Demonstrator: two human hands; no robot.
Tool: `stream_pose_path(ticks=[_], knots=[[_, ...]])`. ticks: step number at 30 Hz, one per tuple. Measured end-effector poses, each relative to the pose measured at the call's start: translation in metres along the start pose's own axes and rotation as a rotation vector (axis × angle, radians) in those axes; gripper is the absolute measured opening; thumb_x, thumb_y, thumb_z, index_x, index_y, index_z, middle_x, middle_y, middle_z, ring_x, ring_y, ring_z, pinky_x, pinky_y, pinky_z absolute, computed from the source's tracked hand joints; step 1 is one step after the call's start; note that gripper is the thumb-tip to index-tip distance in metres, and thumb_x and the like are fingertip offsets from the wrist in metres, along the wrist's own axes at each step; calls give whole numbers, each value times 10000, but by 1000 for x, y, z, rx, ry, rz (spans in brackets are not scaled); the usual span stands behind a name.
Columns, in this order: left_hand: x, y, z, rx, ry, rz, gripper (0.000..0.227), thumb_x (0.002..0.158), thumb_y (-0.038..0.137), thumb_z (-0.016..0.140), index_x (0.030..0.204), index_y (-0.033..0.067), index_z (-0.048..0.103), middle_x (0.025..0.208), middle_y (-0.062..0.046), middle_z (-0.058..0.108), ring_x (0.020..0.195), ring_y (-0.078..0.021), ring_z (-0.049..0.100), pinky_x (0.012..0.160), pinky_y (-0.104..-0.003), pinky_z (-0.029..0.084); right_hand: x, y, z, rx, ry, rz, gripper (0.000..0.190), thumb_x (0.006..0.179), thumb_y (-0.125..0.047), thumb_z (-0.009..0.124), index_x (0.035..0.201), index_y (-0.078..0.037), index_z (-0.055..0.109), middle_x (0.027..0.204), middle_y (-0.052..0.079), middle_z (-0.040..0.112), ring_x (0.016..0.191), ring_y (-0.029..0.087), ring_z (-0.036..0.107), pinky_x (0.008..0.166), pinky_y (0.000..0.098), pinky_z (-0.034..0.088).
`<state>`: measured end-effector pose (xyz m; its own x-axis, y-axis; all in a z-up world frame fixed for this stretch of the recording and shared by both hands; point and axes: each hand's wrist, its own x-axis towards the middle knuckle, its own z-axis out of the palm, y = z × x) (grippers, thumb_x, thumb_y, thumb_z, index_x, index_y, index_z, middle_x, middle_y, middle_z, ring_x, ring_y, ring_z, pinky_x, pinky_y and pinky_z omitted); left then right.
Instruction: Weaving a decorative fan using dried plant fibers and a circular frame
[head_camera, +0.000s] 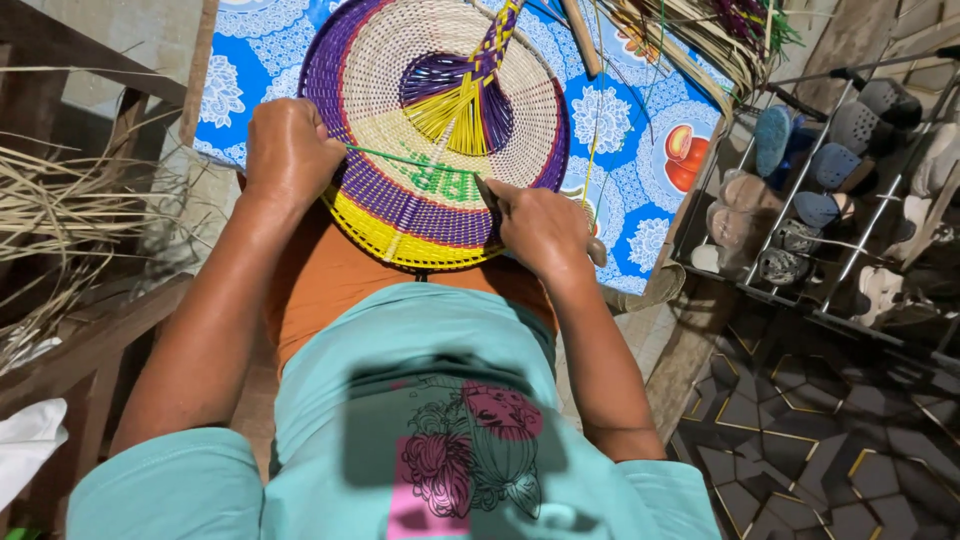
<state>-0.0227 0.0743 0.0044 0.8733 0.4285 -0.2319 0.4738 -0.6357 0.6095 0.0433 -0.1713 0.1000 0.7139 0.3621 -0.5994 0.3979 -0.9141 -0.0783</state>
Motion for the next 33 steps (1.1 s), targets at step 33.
stream_pose_path(ticks=[33], knots=[[-116, 101, 35, -748, -767, 218, 77, 617, 135, 683, 691, 153, 694, 594, -14, 637, 525, -92, 572, 487, -204, 466, 18, -32, -10, -106, -163, 128, 238, 742, -171, 519, 901, -196, 693, 765, 117, 656, 784, 331, 646, 678, 466, 520]])
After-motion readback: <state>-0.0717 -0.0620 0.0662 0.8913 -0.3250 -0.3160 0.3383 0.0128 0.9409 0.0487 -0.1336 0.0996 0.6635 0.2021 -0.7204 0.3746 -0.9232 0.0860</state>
